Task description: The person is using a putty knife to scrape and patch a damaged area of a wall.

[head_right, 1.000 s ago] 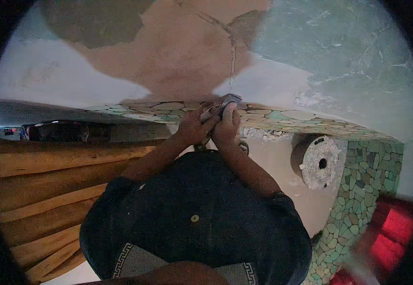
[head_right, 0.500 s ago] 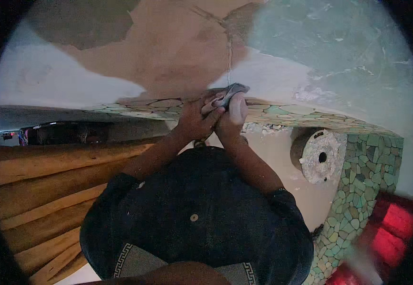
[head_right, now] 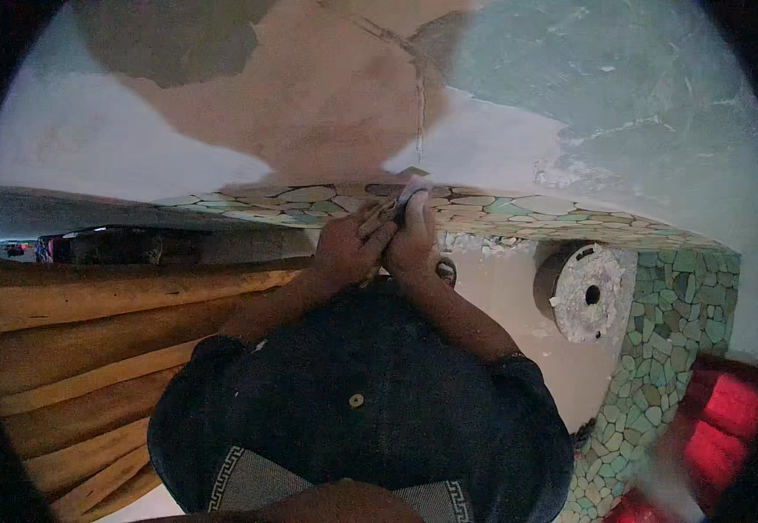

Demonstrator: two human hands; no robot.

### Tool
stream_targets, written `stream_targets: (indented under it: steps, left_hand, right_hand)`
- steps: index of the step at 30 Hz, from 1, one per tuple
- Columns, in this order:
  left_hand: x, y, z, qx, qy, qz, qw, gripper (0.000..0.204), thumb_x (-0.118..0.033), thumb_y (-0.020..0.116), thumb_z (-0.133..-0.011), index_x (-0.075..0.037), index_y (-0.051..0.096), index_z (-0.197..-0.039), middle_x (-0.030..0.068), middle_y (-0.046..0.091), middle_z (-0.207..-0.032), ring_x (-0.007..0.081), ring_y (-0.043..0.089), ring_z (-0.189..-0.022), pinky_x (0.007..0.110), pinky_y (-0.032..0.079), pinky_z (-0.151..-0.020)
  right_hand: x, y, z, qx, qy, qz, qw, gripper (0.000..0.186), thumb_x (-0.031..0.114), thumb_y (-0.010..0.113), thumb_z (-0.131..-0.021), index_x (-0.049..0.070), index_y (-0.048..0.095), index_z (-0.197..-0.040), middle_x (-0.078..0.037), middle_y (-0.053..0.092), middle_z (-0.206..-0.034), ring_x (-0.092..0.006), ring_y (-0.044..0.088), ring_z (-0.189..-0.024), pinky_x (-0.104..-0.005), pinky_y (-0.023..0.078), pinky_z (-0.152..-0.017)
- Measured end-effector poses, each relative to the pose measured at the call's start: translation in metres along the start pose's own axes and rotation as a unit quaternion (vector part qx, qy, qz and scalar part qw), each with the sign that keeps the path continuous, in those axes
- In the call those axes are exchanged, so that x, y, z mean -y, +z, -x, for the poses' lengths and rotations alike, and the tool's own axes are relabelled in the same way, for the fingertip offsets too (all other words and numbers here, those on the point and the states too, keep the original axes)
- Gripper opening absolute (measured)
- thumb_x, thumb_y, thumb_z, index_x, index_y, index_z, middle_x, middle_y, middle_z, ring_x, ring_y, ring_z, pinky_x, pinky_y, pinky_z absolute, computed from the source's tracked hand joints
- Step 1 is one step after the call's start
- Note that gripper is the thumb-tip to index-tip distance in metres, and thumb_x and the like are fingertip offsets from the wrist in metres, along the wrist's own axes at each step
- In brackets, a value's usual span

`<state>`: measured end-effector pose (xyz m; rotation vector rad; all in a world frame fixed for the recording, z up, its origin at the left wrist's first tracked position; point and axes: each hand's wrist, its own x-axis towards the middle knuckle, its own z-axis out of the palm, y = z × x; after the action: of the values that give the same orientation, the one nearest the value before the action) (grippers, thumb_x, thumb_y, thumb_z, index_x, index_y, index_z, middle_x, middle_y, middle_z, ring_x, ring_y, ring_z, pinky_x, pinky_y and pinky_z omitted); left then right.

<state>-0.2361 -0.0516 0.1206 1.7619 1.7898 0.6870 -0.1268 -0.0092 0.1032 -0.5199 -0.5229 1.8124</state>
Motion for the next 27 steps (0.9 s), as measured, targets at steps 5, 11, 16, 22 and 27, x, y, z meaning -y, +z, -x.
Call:
stream_targets:
  steps: [5, 11, 16, 22, 27]
  left_hand:
    - [-0.01, -0.002, 0.014, -0.084, 0.019, 0.106, 0.991, 0.052, -0.04, 0.053, -0.087, -0.002, 0.051, -0.121, 0.0225, 0.062, -0.099, 0.0371, 0.063, -0.084, 0.043, 0.051, -0.072]
    - [0.021, 0.018, 0.005, 0.038, 0.068, 0.118, 0.99, 0.048, -0.031, 0.042, -0.093, -0.007, 0.038, -0.134, 0.0255, 0.045, -0.129, 0.0415, 0.053, -0.106, 0.045, 0.045, -0.087]
    - [0.012, 0.019, 0.005, -0.013, 0.063, 0.115, 0.991, 0.046, -0.032, 0.049, -0.09, 0.0, 0.048, -0.122, 0.0265, 0.056, -0.111, 0.0408, 0.058, -0.094, 0.046, 0.047, -0.081]
    - [0.001, 0.014, 0.001, 0.026, 0.039, 0.105, 0.993, 0.039, -0.026, 0.049, -0.09, -0.001, 0.051, -0.121, 0.0259, 0.059, -0.105, 0.0412, 0.059, -0.091, 0.045, 0.048, -0.08]
    - [0.002, 0.021, -0.001, -0.066, 0.051, 0.126, 0.988, 0.04, -0.026, 0.052, -0.088, -0.004, 0.051, -0.122, 0.0241, 0.061, -0.099, 0.0407, 0.06, -0.088, 0.045, 0.048, -0.078]
  right_hand:
    - [-0.002, 0.0, -0.002, -0.026, 0.018, 0.087, 0.996, 0.04, 0.035, 0.033, -0.099, 0.002, 0.052, -0.087, -0.008, 0.055, -0.08, -0.0159, 0.053, -0.071, -0.0304, 0.045, -0.068]
    - [-0.002, -0.027, -0.02, 0.058, -0.049, 0.207, 0.975, 0.037, 0.033, 0.033, -0.099, 0.002, 0.05, -0.091, -0.012, 0.056, -0.075, -0.0215, 0.055, -0.063, -0.0341, 0.048, -0.061]
    - [0.002, -0.017, -0.012, 0.044, -0.007, 0.2, 0.979, 0.036, 0.03, 0.035, -0.099, 0.003, 0.053, -0.083, -0.004, 0.053, -0.073, -0.0113, 0.049, -0.068, -0.0271, 0.041, -0.063]
    - [0.017, -0.012, -0.017, 0.044, -0.077, 0.301, 0.95, 0.033, 0.028, 0.037, -0.098, 0.003, 0.054, -0.084, -0.002, 0.053, -0.076, -0.0109, 0.049, -0.07, -0.0264, 0.041, -0.064]
    - [0.003, -0.021, -0.02, 0.054, -0.066, 0.229, 0.97, 0.03, 0.026, 0.038, -0.098, 0.001, 0.054, -0.094, -0.004, 0.053, -0.084, -0.0116, 0.049, -0.075, -0.026, 0.042, -0.069]
